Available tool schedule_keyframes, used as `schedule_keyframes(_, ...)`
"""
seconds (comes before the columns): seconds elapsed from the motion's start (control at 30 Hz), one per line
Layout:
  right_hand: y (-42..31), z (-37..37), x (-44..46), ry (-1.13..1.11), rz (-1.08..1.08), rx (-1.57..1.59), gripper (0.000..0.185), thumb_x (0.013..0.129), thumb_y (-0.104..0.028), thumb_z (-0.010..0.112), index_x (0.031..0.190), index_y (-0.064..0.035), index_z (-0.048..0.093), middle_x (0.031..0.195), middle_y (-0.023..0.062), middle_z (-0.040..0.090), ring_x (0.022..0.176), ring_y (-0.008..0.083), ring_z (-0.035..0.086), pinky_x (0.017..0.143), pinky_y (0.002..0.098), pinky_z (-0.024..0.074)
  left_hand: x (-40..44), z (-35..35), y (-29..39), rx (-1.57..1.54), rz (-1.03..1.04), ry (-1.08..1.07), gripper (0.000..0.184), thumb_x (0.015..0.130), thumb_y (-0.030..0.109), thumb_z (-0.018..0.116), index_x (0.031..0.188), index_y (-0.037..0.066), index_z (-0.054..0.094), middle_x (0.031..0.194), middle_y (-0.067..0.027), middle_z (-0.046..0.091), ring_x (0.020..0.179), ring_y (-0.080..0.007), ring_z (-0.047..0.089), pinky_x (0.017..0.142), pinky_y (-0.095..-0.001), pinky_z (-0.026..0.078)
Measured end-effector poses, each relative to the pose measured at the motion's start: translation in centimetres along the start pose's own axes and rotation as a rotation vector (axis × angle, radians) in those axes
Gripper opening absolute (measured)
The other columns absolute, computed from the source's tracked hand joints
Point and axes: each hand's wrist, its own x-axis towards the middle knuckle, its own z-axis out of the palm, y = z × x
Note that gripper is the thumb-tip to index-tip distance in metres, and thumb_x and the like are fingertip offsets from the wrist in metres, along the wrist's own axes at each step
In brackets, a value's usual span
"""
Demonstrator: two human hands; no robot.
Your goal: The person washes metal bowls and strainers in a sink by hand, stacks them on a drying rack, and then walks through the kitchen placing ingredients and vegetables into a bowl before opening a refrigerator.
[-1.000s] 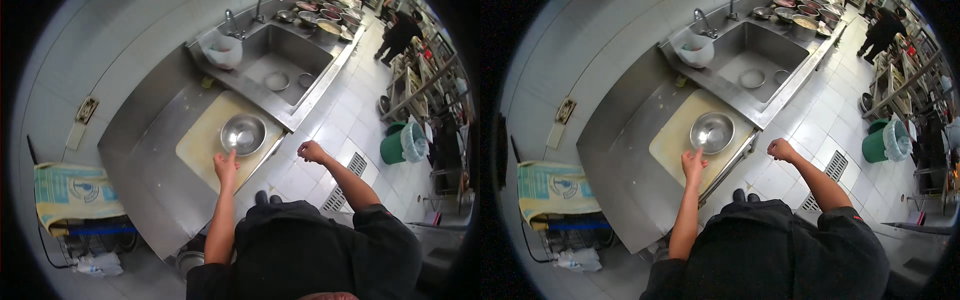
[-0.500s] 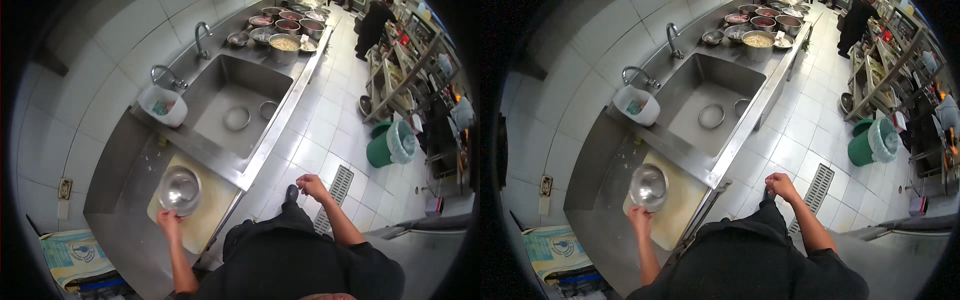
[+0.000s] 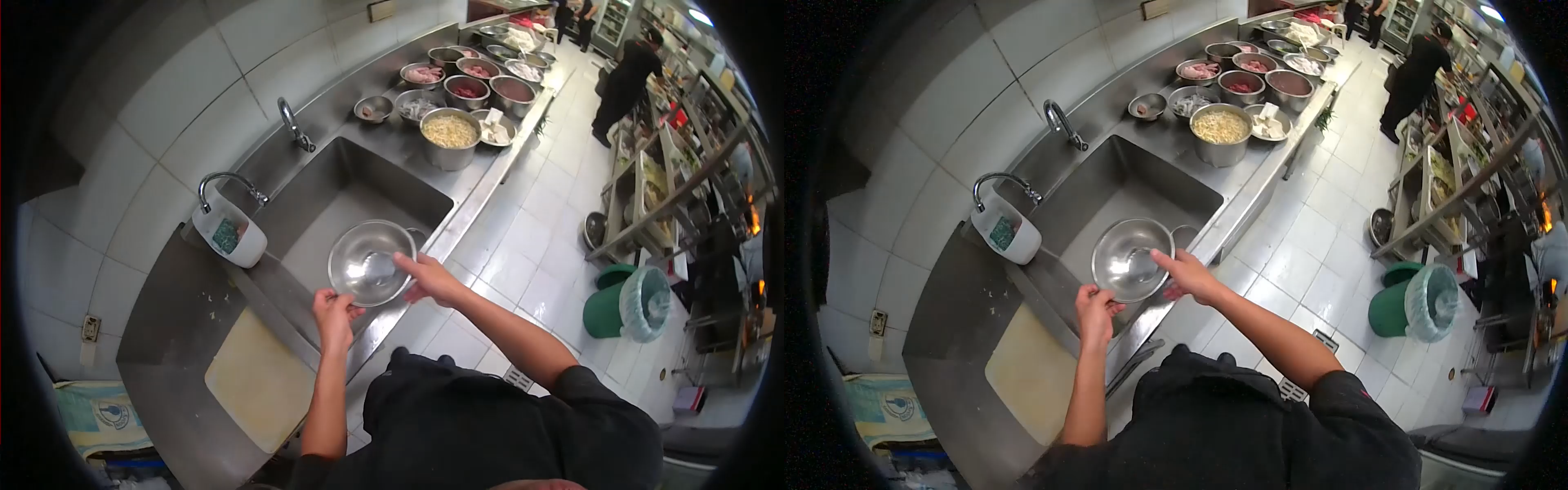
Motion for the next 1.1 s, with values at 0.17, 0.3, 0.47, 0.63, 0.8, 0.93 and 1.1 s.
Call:
schedule_keyframes(0.17,0.5,-0.3,10.6,-0.012,0.023,0.094,0.030,0.073,-0.002,0.045,0.103,0.0036,0.049,0.083,0.0144,0.056,0.062,0.0219,0.057,0.046,0.0316,0.0491,5.4,0.9,-1.2,-0.075,-0.010,-0.009,0.033,0.082,0.023,0.059,0.098,-0.001,0.042,0.086,-0.0114,0.052,0.060,-0.0187,0.057,0.052,-0.0292,0.049)
schedule_keyframes(0.3,-2.6,-0.5,16.4,0.067,0.037,0.350,0.026,0.075,-0.003,0.046,0.100,0.0017,0.048,0.084,0.0148,0.055,0.067,0.0241,0.057,0.055,0.0340,0.0497,14.8,-1.7,-8.5,0.072,-0.260,0.112,0.046,0.080,0.039,0.058,0.101,0.000,0.047,0.088,-0.0099,0.050,0.057,-0.0192,0.054,0.052,-0.0305,0.049)
schedule_keyframes(0.47,-5.2,-1.6,25.9,0.235,0.042,0.481,0.023,0.078,-0.005,0.049,0.099,0.0032,0.046,0.090,0.0149,0.053,0.071,0.0226,0.056,0.062,0.0328,0.0507,23.8,-4.6,-16.4,0.281,-0.452,0.171,0.044,0.074,0.033,0.066,0.097,0.000,0.049,0.076,-0.0075,0.049,0.049,-0.0169,0.044,0.044,-0.0295,0.040)
schedule_keyframes(0.63,-6.4,-2.3,33.0,0.396,-0.065,0.644,0.031,0.079,-0.013,0.057,0.105,0.0006,0.046,0.095,0.0125,0.053,0.076,0.0228,0.055,0.067,0.0354,0.0497,27.3,-3.9,-20.2,0.245,-0.598,0.443,0.049,0.073,0.025,0.067,0.109,0.000,0.045,0.096,-0.0137,0.051,0.070,-0.0246,0.048,0.054,-0.0403,0.042)
schedule_keyframes(0.8,-6.5,-2.3,32.5,0.283,-0.113,0.828,0.057,0.075,-0.027,0.067,0.117,-0.0018,0.038,0.112,0.0126,0.047,0.098,0.0259,0.050,0.086,0.0371,0.0426,26.6,-3.2,-19.8,0.158,-0.691,0.454,0.065,0.072,0.022,0.067,0.124,0.002,0.033,0.124,-0.0182,0.038,0.108,-0.0335,0.039,0.077,-0.0529,0.038)
schedule_keyframes(0.93,-7.0,-2.7,30.4,0.202,0.098,0.877,0.068,0.075,-0.028,0.068,0.124,0.0006,0.031,0.119,0.0197,0.042,0.109,0.0324,0.044,0.092,0.0406,0.0382,24.7,-3.0,-17.7,0.169,-0.520,0.592,0.073,0.072,0.021,0.067,0.130,0.003,0.027,0.130,-0.0200,0.033,0.118,-0.0373,0.031,0.086,-0.0563,0.034)
schedule_keyframes(1.1,-6.0,-4.1,24.9,-0.080,0.302,0.593,0.055,0.078,-0.024,0.063,0.119,0.0017,0.035,0.112,0.0171,0.047,0.100,0.0273,0.051,0.083,0.0359,0.0432,24.1,-2.9,-16.5,0.330,-0.406,0.636,0.075,0.071,0.021,0.067,0.129,-0.003,0.027,0.131,-0.0217,0.032,0.119,-0.0349,0.034,0.092,-0.0468,0.035)
